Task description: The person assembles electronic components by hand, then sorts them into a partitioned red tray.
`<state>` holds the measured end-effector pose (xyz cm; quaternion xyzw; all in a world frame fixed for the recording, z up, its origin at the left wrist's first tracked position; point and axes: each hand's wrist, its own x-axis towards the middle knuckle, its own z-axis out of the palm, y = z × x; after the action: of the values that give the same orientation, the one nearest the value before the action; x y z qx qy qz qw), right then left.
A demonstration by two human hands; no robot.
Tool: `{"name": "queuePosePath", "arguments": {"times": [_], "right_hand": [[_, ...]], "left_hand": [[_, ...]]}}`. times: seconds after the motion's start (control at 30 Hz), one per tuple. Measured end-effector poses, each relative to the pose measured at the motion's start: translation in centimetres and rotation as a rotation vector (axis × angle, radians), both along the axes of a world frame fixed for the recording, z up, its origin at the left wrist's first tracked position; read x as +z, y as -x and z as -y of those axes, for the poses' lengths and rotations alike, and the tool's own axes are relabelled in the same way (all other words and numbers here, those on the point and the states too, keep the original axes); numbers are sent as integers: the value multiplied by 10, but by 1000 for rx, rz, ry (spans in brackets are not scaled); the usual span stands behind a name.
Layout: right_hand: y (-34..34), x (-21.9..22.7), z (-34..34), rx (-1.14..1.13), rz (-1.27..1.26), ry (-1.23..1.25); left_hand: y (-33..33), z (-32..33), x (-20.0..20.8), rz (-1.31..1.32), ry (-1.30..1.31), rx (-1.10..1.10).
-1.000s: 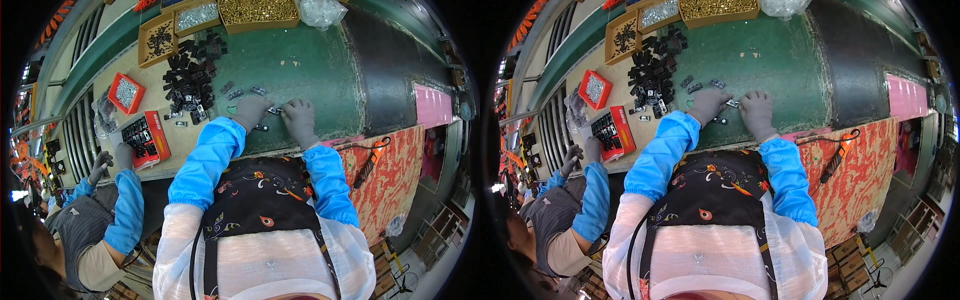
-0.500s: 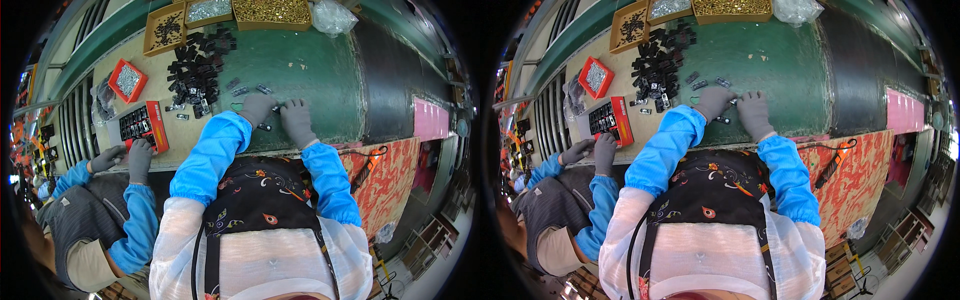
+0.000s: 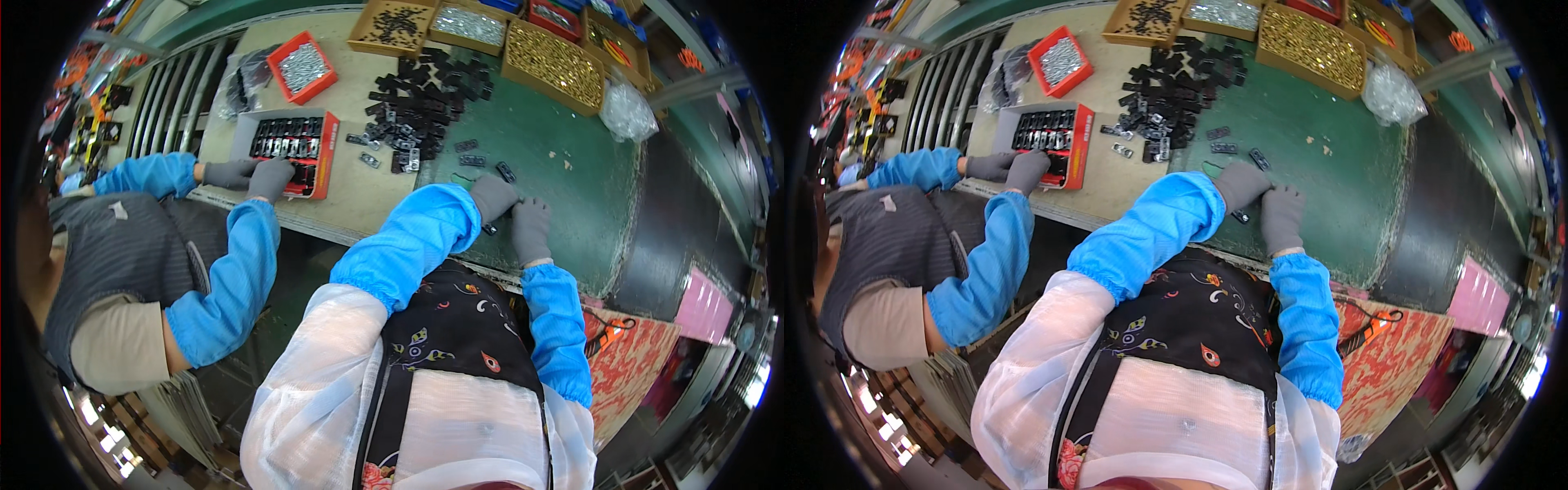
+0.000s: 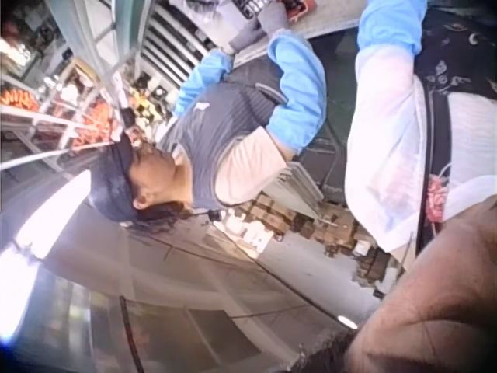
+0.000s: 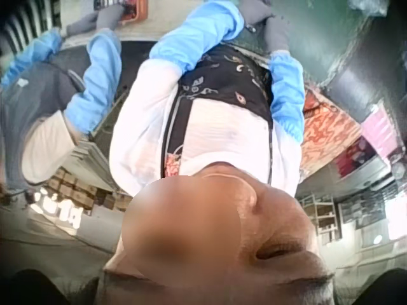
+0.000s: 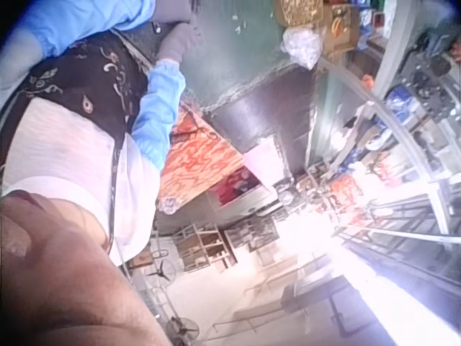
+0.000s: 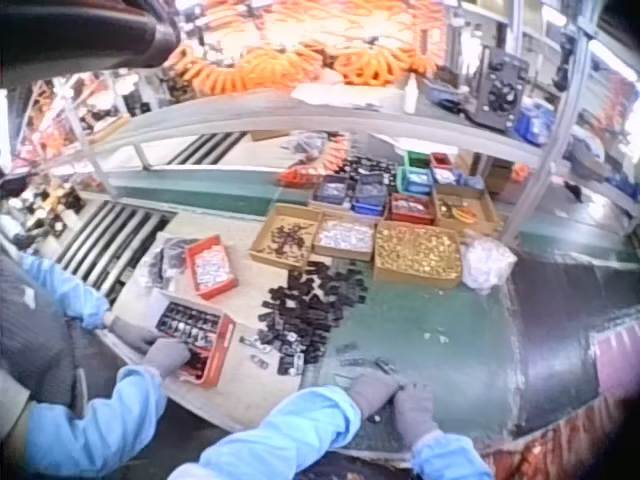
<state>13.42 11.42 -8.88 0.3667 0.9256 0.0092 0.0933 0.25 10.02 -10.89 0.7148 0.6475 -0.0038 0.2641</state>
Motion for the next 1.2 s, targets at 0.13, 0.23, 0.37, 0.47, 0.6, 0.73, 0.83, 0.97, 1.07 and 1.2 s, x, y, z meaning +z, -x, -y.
{"name": "queuePosePath", "arguments": {"times": [0.13,0.23,0.37,0.47,0.6,0.73,0.83,0.97,1.07,1.2], "right_hand": [[-5,-3,-2,-145,-39,37],[-3,26,11,-168,-85,72],[4,78,20,-171,-435,173],[37,187,37,-51,-913,675],[96,293,91,596,-974,1086],[117,345,99,606,-673,972],[128,348,89,514,-669,1016],[145,355,78,456,-665,1070],[173,362,64,542,-701,1073],[157,284,36,155,-725,1002]], "left_hand": [[22,19,20,118,-71,27],[62,51,41,179,-208,190],[115,81,51,281,-299,440],[159,89,38,279,-468,678],[257,98,47,192,-637,965],[339,72,48,-22,-504,1125],[381,75,41,-342,-411,1138],[424,83,41,-327,-497,1087],[488,66,-21,-572,-183,797],[448,61,-18,-560,-114,802]]}}
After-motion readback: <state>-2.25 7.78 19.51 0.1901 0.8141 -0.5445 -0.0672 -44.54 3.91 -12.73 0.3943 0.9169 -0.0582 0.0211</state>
